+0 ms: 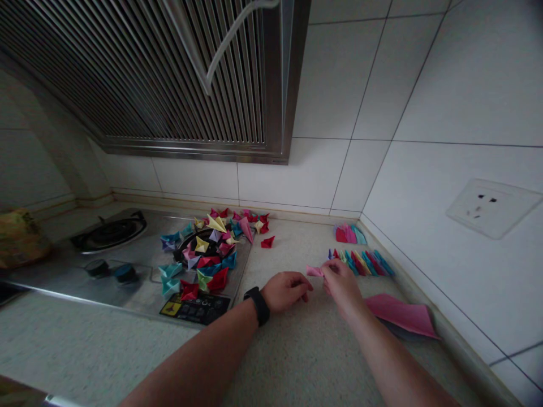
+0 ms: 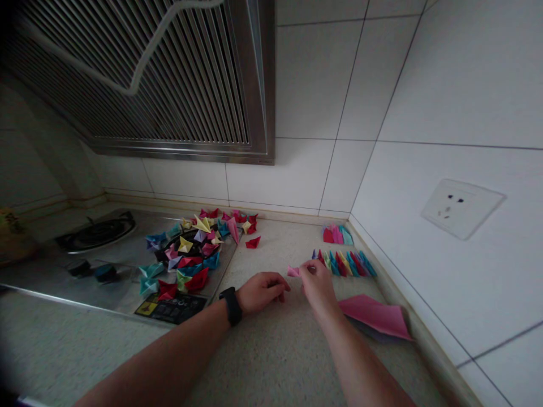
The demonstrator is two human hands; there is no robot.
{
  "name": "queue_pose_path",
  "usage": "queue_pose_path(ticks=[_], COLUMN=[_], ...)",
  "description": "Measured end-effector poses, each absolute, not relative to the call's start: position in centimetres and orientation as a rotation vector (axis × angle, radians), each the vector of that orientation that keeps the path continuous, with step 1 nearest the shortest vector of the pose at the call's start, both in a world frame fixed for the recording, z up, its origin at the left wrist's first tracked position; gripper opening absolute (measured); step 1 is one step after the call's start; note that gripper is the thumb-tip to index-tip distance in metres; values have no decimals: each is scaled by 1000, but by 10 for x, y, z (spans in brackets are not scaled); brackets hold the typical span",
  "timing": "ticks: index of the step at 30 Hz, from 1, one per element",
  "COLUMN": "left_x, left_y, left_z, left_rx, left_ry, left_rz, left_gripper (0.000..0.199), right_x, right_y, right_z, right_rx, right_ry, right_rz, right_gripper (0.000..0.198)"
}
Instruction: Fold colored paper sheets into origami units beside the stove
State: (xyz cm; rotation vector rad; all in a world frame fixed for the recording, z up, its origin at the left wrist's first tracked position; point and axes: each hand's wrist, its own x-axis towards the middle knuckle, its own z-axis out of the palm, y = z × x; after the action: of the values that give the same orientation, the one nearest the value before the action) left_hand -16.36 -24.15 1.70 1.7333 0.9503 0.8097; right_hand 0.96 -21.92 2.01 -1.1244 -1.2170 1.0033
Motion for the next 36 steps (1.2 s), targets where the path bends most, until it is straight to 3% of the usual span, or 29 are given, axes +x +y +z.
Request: queue_pose_path(ticks=[6, 10, 18, 36], left_x=[-165, -167, -168, -167], left_y=[-240, -242, -245, -249], left_z=[17, 19, 21, 29], left_rx=[1912, 2008, 2149, 2263], left_ry=[970, 1015, 1050, 1127], left_rz=[788, 740, 713, 587], left_gripper=[29, 28, 24, 24], right_x=[-13, -7, -7, -7], right_y=[-242, -244, -243, -246], right_z=[54, 46, 38, 39], right_rx=[-849, -979, -1041, -1036], right_ry=[-1535, -1670, -1681, -1707], right_rz=[1281, 1204, 1191, 1157], right_gripper=[61, 45, 35, 30])
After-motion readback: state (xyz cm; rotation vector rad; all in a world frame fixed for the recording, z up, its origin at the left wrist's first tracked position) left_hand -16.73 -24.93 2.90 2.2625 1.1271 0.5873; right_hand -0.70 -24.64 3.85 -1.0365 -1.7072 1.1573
